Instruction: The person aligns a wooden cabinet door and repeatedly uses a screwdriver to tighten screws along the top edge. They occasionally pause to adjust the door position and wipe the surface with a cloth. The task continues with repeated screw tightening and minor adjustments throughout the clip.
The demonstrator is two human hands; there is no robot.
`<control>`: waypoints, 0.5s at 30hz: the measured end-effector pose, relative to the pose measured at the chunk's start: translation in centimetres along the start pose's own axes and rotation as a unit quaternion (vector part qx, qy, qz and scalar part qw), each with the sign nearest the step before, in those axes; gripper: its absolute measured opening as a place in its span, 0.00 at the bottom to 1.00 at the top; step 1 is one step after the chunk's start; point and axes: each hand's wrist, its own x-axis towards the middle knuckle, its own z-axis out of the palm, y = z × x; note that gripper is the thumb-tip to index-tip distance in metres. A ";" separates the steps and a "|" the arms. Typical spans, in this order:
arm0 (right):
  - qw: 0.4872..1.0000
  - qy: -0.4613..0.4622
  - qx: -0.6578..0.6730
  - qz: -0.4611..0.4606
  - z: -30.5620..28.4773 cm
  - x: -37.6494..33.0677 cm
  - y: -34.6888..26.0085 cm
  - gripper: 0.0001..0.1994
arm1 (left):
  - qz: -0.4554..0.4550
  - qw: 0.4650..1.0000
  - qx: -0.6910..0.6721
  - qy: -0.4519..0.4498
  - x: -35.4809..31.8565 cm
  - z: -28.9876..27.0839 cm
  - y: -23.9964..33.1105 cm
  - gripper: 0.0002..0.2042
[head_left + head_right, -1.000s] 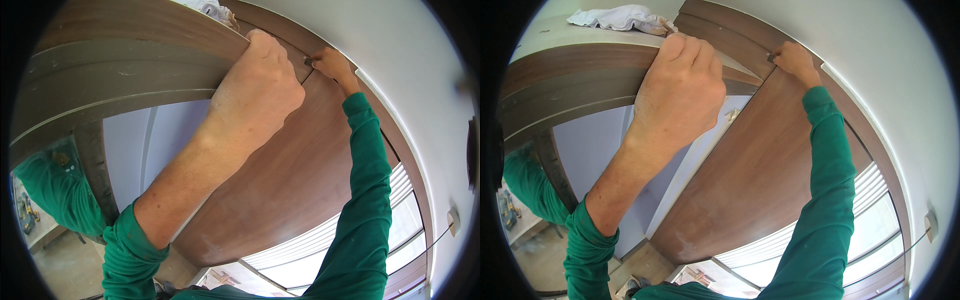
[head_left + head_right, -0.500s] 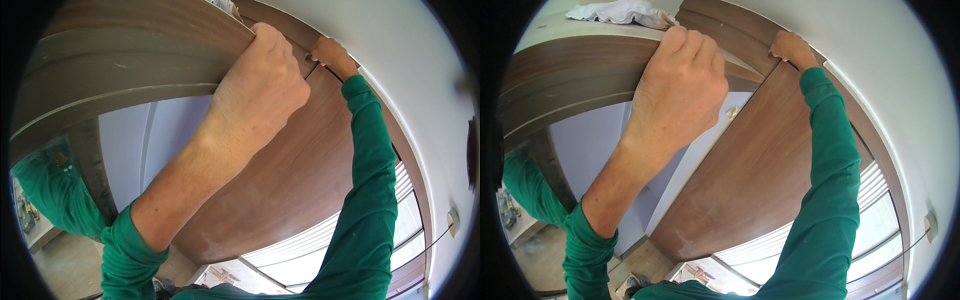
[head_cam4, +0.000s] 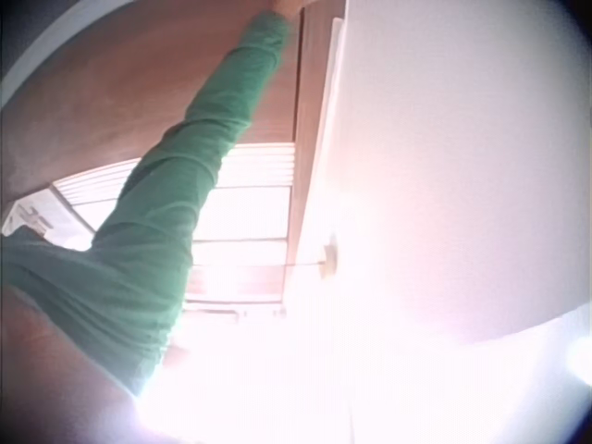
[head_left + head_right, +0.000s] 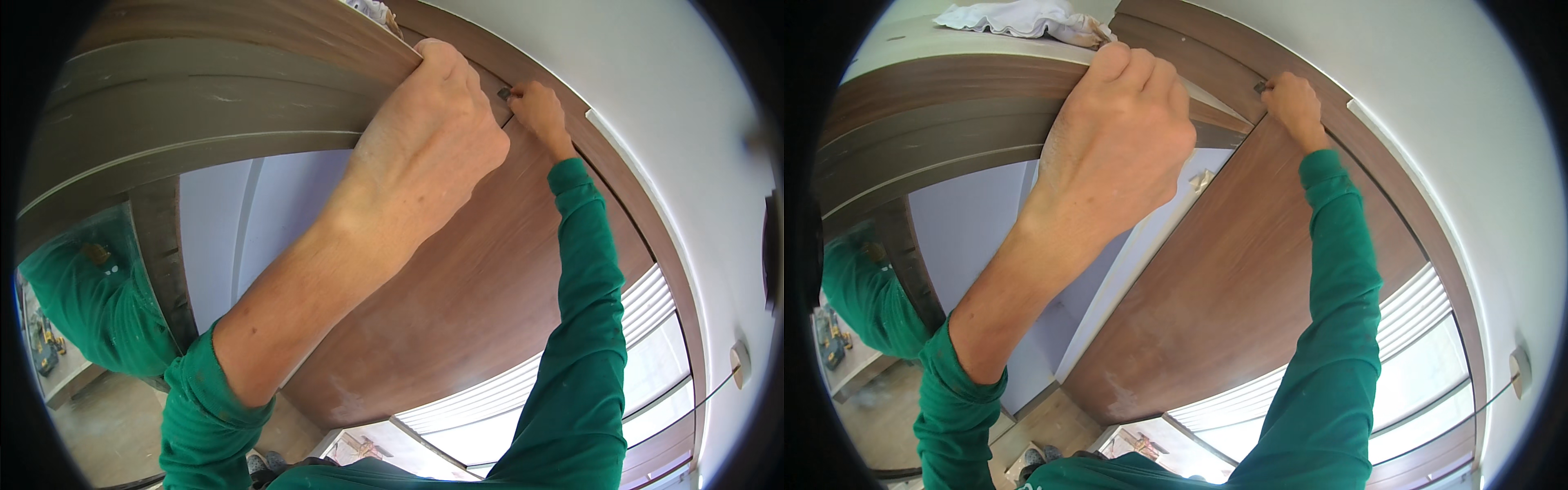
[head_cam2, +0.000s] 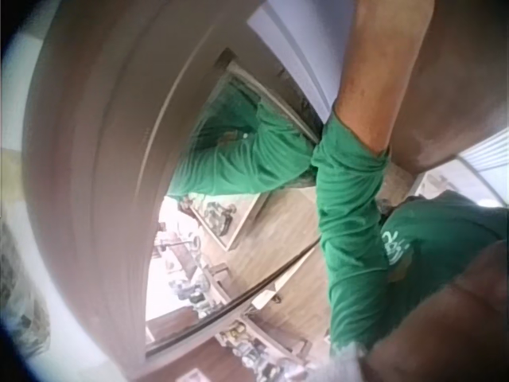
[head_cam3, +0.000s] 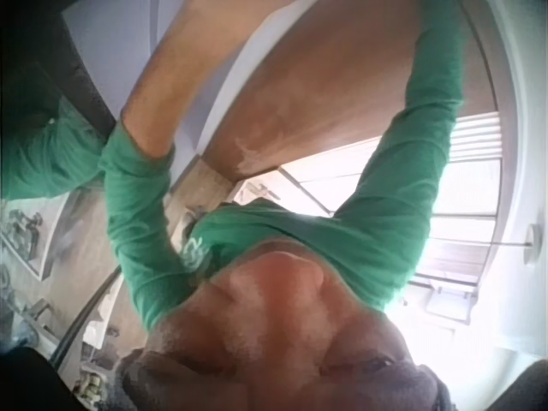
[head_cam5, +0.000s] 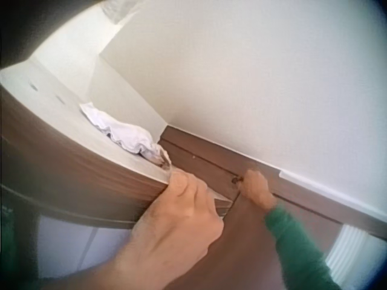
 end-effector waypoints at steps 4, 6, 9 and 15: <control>1.000 0.014 0.026 0.002 0.1 -1.4 -0.7 0.17 | 0.004 1.000 -0.002 0.005 -0.2 0.1 -0.2 0.14; 1.000 0.008 0.012 0.001 -0.3 -1.2 -0.1 0.17 | 0.009 1.000 -0.005 0.011 0.0 0.2 -0.2 0.14; 0.999 -0.007 -0.027 -0.026 -1.2 0.1 0.3 0.17 | 0.012 1.000 -0.008 0.018 0.0 0.2 0.1 0.14; 0.990 -0.122 -0.063 -0.017 -4.2 3.3 -2.2 0.11 | 0.009 1.000 -0.010 0.026 -0.5 -0.1 0.2 0.15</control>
